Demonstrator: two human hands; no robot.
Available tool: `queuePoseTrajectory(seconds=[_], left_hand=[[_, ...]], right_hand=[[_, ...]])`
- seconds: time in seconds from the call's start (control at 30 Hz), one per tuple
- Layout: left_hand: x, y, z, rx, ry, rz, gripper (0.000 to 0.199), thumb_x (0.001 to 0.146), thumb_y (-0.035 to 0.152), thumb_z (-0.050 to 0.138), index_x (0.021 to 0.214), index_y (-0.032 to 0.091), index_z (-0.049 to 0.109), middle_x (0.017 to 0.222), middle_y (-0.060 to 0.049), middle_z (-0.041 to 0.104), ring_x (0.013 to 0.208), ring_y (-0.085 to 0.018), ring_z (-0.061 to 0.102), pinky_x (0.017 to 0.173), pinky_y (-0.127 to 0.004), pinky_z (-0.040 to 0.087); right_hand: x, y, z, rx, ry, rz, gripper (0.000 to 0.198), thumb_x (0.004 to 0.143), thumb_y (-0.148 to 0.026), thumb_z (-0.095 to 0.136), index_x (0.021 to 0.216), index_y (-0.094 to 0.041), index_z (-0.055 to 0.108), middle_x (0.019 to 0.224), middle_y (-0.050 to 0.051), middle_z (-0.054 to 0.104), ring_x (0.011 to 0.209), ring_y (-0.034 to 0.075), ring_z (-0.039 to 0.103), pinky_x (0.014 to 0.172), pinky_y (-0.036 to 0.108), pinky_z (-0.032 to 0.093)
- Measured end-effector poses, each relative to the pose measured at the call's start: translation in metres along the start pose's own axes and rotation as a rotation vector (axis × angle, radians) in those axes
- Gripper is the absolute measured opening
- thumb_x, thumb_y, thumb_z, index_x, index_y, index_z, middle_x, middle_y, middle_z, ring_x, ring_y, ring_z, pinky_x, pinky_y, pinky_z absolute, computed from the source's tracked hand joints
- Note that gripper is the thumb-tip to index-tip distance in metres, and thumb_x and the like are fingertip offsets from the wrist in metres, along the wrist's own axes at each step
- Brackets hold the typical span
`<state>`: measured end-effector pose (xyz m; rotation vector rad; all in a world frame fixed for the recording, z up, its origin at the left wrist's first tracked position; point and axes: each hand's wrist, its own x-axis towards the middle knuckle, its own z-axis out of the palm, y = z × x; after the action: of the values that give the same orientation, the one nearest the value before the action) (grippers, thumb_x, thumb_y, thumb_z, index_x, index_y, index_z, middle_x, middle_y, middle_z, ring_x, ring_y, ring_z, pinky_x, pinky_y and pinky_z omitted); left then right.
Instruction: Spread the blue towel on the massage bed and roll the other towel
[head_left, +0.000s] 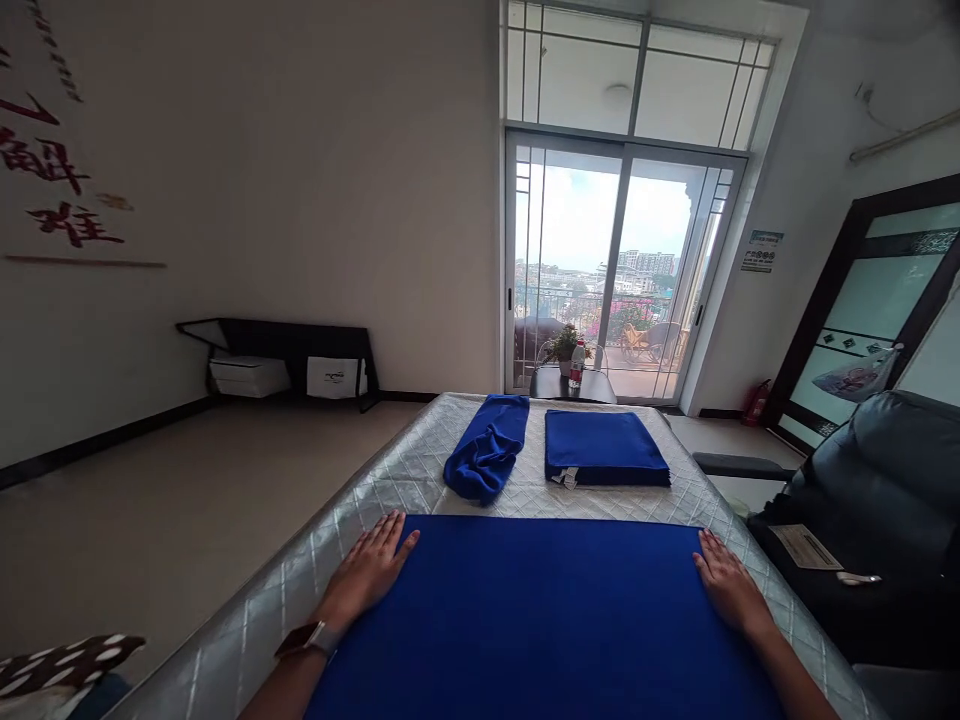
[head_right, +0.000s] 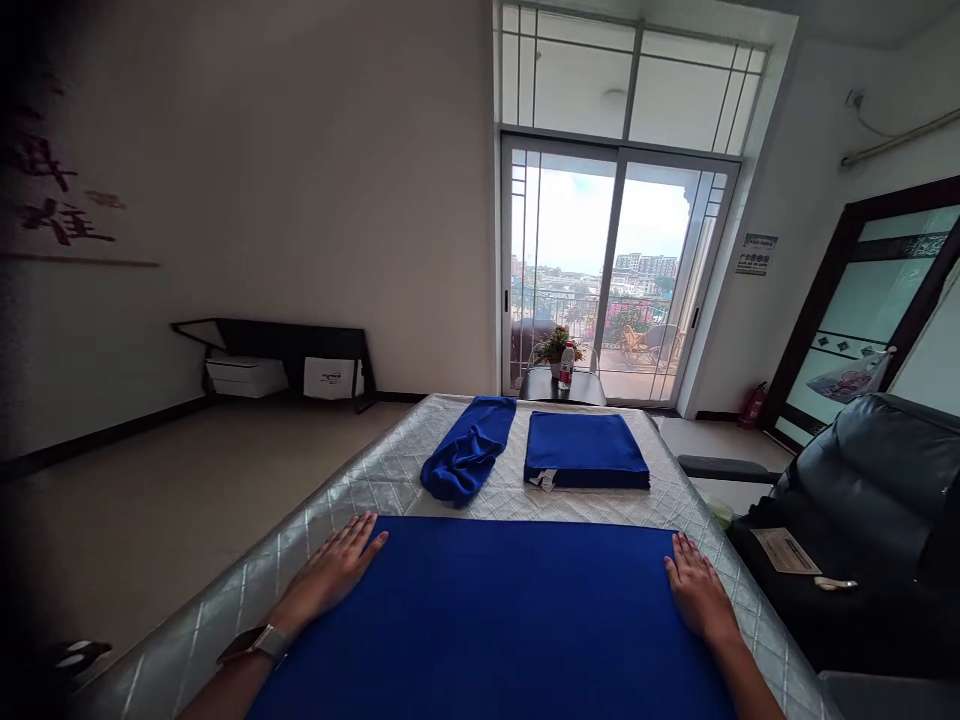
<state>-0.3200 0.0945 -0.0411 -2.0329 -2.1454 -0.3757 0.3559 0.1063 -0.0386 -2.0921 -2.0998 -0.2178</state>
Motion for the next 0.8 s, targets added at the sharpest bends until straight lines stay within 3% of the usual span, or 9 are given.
queuePoseTrajectory(seconds=[0.13,0.23,0.33,0.4,0.5,0.63,0.7,0.8], left_hand=[[-0.003,0.021,-0.026,-0.008,0.026,-0.061,0.065,0.093,0.042,0.032,0.142,0.003,0.047,0.153,-0.019,0.044,0.143,-0.029,0.039,0.117,-0.046,0.032],[-0.009,0.039,-0.052,-0.026,0.092,-0.054,0.064,0.095,0.046,0.03,0.14,0.006,0.05,0.149,-0.017,0.05,0.142,-0.032,0.04,0.117,-0.051,0.031],[-0.017,0.069,-0.07,-0.063,0.111,0.035,0.06,0.096,0.044,0.03,0.137,0.009,0.055,0.144,-0.014,0.057,0.14,-0.034,0.044,0.116,-0.052,0.035],[-0.023,0.103,-0.073,-0.083,0.086,0.115,0.057,0.097,0.043,0.031,0.136,0.011,0.058,0.143,-0.013,0.059,0.136,-0.031,0.049,0.114,-0.047,0.039],[-0.032,0.169,-0.066,-0.134,0.037,0.284,0.053,0.1,0.045,0.032,0.138,0.017,0.057,0.145,-0.009,0.056,0.135,-0.024,0.05,0.114,-0.038,0.041],[-0.044,0.24,-0.044,-0.266,0.038,0.52,0.054,0.103,0.046,0.03,0.149,0.021,0.04,0.154,-0.012,0.045,0.143,-0.026,0.039,0.115,-0.05,0.04],[-0.048,0.254,-0.03,-0.287,0.034,0.538,0.054,0.103,0.044,0.029,0.152,0.021,0.033,0.156,-0.012,0.041,0.145,-0.026,0.034,0.116,-0.051,0.038],[-0.05,0.255,-0.011,-0.288,0.006,0.5,0.056,0.103,0.045,0.028,0.153,0.02,0.03,0.157,-0.012,0.038,0.146,-0.027,0.033,0.118,-0.05,0.036]], right_hand=[[-0.003,-0.008,-0.017,-0.013,-0.008,0.035,0.065,0.094,-0.036,0.018,0.149,-0.011,0.04,0.157,0.011,0.036,0.147,0.023,0.028,0.121,0.046,0.02],[-0.008,-0.028,-0.042,-0.032,0.072,-0.023,0.061,0.093,-0.031,0.023,0.146,-0.012,0.047,0.154,0.013,0.041,0.146,0.024,0.03,0.122,0.047,0.015],[-0.019,-0.074,-0.072,0.003,0.115,-0.098,0.058,0.095,-0.028,0.025,0.144,-0.01,0.048,0.152,0.014,0.044,0.146,0.024,0.031,0.122,0.046,0.015],[-0.029,-0.119,-0.088,0.082,0.06,-0.15,0.058,0.097,-0.031,0.023,0.146,-0.011,0.046,0.151,0.012,0.046,0.145,0.022,0.032,0.122,0.045,0.017],[-0.041,-0.191,-0.101,0.239,-0.049,-0.298,0.059,0.1,-0.038,0.02,0.149,-0.013,0.041,0.155,0.008,0.041,0.146,0.02,0.029,0.122,0.041,0.019],[-0.049,-0.254,-0.091,0.332,-0.155,-0.399,0.059,0.099,-0.033,0.021,0.153,-0.011,0.031,0.16,0.007,0.029,0.149,0.02,0.02,0.123,0.04,0.017],[-0.049,-0.264,-0.078,0.332,-0.185,-0.398,0.059,0.098,-0.028,0.023,0.154,-0.012,0.027,0.162,0.006,0.022,0.15,0.02,0.016,0.123,0.04,0.015],[-0.047,-0.265,-0.061,0.319,-0.2,-0.371,0.058,0.098,-0.027,0.021,0.155,-0.014,0.025,0.162,0.005,0.018,0.15,0.022,0.014,0.124,0.043,0.013]])
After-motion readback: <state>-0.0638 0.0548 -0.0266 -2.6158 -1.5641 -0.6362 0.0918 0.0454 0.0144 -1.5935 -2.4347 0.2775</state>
